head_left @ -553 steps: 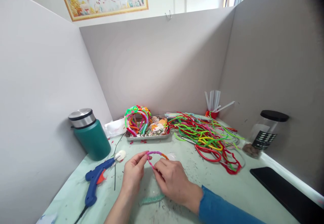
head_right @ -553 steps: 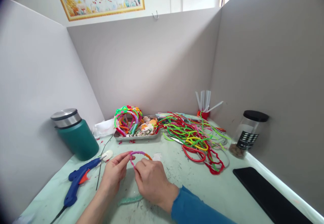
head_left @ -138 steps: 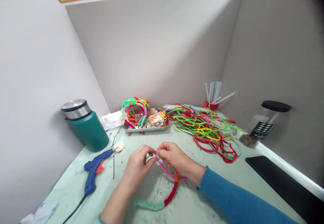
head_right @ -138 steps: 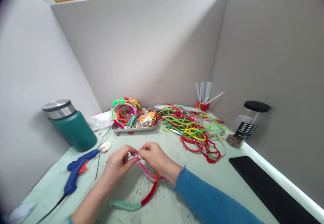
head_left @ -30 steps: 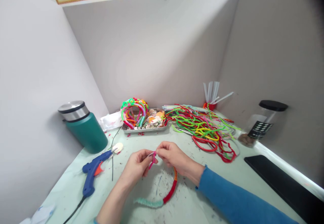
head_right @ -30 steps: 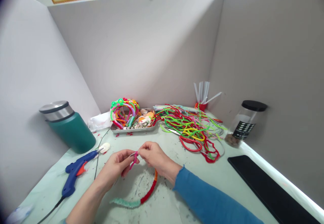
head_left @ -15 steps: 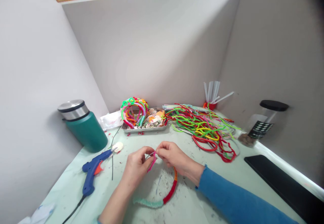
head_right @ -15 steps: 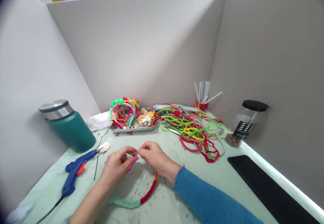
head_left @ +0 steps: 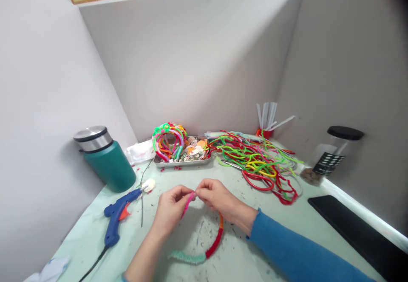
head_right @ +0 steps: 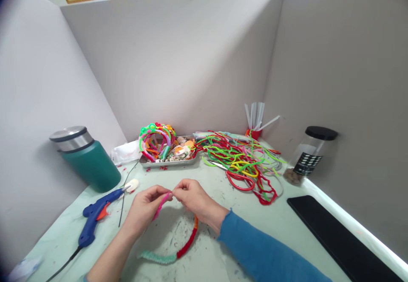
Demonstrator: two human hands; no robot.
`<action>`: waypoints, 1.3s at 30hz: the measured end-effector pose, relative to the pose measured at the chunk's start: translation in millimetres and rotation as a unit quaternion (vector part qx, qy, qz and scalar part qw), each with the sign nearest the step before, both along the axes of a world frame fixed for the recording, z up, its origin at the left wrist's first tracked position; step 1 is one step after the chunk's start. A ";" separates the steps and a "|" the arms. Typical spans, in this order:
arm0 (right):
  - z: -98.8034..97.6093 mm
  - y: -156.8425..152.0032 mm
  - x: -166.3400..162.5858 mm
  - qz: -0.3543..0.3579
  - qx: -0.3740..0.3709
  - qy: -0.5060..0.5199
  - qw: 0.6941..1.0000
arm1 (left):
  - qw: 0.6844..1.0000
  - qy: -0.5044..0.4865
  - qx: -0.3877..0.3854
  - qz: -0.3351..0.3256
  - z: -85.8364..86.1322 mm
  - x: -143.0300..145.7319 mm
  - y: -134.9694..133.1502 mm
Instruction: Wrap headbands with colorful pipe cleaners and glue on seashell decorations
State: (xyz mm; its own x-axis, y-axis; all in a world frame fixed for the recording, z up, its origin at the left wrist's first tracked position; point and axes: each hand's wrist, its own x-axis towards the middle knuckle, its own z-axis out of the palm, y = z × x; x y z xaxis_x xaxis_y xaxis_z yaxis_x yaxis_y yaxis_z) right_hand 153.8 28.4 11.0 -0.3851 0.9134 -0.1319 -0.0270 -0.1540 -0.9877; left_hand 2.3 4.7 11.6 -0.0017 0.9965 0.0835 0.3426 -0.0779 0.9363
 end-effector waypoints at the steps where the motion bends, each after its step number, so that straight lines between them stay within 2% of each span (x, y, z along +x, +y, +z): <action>1: 0.3 -0.4 -0.2 0.001 0.001 -0.001 1.000 | 0.999 -0.025 -0.020 0.005 1.4 0.6 -0.2; 6: 1.2 -2.5 -2.1 -0.003 0.021 -0.017 1.000 | 0.984 -0.126 -0.124 0.030 5.7 1.7 -2.0; 10: 1.6 -4.6 -3.4 -0.002 0.030 -0.031 0.999 | 0.973 -0.186 -0.138 0.018 3.7 -0.5 -1.2; 13: 1.7 -4.5 -2.4 0.005 0.008 -0.030 1.000 | 0.968 -0.196 -0.156 0.005 0.9 -2.1 0.1; 19: -1.2 3.2 4.0 0.108 -0.096 0.068 0.987 | 0.966 -0.196 -0.170 0.019 -1.2 -2.6 2.3; 26: -4.4 4.8 5.7 0.130 -0.089 0.061 0.986 | 0.950 -0.225 -0.215 0.006 -1.2 -3.7 3.9; 29: -5.0 4.1 5.8 0.129 -0.078 0.063 0.987 | 0.958 -0.198 -0.204 0.019 -1.5 -3.2 3.3; 33: -4.8 3.9 5.7 0.091 -0.065 0.062 0.992 | 0.980 -0.131 -0.147 0.037 -3.6 -2.1 3.0; 39: -6.5 5.1 5.7 0.085 -0.041 0.055 0.994 | 0.980 -0.144 -0.139 0.024 -2.7 -0.4 3.6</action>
State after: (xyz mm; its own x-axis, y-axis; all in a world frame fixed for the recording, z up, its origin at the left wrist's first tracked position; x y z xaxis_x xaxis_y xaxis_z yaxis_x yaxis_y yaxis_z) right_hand 159.5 33.5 4.5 -0.5495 0.8215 -0.1522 -0.1012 -0.2463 -0.9639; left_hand 1.9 8.3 8.8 -0.0337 0.9788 -0.2022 0.0589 0.2039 0.9772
